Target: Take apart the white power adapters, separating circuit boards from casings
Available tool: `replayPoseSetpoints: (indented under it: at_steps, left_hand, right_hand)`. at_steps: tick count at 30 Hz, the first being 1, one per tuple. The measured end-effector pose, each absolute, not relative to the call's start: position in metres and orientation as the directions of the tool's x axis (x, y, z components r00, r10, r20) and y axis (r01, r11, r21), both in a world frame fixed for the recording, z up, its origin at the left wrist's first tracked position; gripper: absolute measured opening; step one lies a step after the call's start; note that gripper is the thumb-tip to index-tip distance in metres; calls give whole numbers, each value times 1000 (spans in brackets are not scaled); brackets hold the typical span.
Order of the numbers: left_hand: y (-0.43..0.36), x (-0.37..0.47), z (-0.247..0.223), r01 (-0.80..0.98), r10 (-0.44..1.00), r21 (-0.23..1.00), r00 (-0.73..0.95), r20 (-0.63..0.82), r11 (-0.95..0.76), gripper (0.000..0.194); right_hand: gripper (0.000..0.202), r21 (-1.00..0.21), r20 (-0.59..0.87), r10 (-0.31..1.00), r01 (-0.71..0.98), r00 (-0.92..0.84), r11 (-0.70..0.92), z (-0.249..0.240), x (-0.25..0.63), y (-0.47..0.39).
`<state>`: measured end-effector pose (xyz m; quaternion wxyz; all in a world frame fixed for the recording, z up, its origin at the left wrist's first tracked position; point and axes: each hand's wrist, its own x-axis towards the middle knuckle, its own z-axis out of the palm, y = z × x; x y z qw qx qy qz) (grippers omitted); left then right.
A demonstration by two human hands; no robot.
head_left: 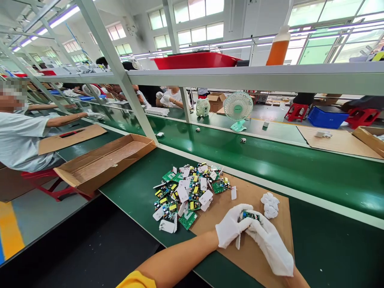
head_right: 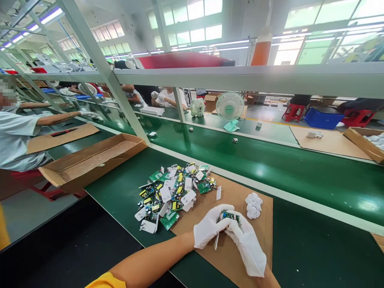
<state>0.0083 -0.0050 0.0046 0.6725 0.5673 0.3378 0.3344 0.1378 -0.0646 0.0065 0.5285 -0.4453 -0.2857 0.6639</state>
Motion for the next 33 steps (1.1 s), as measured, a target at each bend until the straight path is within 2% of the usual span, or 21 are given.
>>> replayPoseSetpoints:
  at_steps: [5, 10, 15, 20, 23, 26, 28, 30, 33]
  left_hand:
    - [-6, 6, 6, -110, 752, 980, 657, -53, 166, 45]
    - [-8, 6, 6, -123, 812, 977, 579, -73, 175, 46]
    - [-6, 4, 7, -155, 799, 982, 601, 5, 111, 40]
    - [0, 3, 2, -199, 785, 961, 619, -27, 191, 42]
    - [-2, 3, 0, -189, 812, 965, 583, -38, 180, 41]
    - [-9, 3, -3, -127, 861, 992, 506, 56, 10, 45]
    - [-14, 3, -4, -33, 851, 975, 481, 209, -221, 58]
    - [-16, 3, -5, 91, 810, 904, 487, 327, -419, 64]
    - [-17, 1, -1, 280, 800, 805, 488, 350, -523, 46]
  right_hand:
    - [31, -814, -310, 950, -506, -39, -286, 2, 141, -64]
    - [31, -747, -281, 956, -606, -86, -274, 5, 141, -60]
    - [27, -789, -274, 959, -554, -67, -264, 1, 137, -58]
    - [31, -836, -260, 966, -499, -9, -229, 1, 136, -66]
    - [35, -864, -263, 965, -447, 12, -230, 4, 133, -67]
    - [39, -881, -267, 962, -416, 50, -223, 5, 132, -65]
    - [40, -890, -259, 963, -408, 80, -205, 4, 134, -63]
    - [41, -899, -242, 966, -396, 96, -186, 3, 137, -62]
    - [39, -919, -208, 974, -359, 92, -162, 2, 140, -61]
